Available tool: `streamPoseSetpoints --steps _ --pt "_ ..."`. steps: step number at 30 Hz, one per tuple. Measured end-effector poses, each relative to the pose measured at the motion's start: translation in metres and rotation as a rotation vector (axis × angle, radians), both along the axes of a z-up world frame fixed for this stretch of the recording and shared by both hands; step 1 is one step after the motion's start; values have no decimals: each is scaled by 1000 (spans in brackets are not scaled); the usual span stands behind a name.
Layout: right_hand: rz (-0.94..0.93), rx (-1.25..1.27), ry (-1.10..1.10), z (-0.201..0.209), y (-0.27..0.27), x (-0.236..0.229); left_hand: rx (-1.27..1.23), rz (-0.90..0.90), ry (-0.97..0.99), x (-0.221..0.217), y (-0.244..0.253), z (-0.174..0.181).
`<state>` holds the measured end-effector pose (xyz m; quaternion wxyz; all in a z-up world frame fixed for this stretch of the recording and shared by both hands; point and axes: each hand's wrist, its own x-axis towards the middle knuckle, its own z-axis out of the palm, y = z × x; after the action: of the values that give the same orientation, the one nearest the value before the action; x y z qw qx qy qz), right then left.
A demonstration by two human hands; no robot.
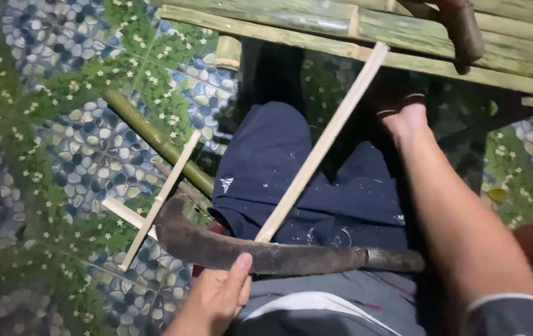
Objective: Whittling a thin strip of bamboo with a large curved knife to smooth and shape it.
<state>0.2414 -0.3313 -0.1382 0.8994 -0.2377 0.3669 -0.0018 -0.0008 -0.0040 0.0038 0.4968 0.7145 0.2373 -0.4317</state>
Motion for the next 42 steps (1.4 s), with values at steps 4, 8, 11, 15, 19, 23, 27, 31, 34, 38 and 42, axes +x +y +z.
streamPoseSetpoints --steps 4,8,11,15,19,23,27,31,34,38,42 --pt "97 -187 38 -13 24 17 -99 31 -52 -2 7 -2" --pt "183 -395 109 -25 27 16 -48 2 39 -7 10 3" --pt "219 -566 146 -27 14 23 10 17 72 1 7 5" --pt "295 -772 204 -36 11 22 37 65 142 3 5 2" --pt "375 -976 276 -42 5 17 58 -19 216 3 6 -2" --pt "470 -1182 325 -44 6 19 213 -87 289 13 3 11" --pt "558 -1381 385 -53 -2 6 110 -52 160 -2 6 -1" --pt "371 -1229 419 -53 -11 3 165 -72 165 11 -1 4" --pt "-156 -561 357 -48 -11 5 63 -27 133 -5 6 -10" --pt "-386 -172 315 -49 -17 0 96 90 117 5 3 0" --pt "-266 -208 344 -54 -27 -27 -94 161 96 -3 2 -16"
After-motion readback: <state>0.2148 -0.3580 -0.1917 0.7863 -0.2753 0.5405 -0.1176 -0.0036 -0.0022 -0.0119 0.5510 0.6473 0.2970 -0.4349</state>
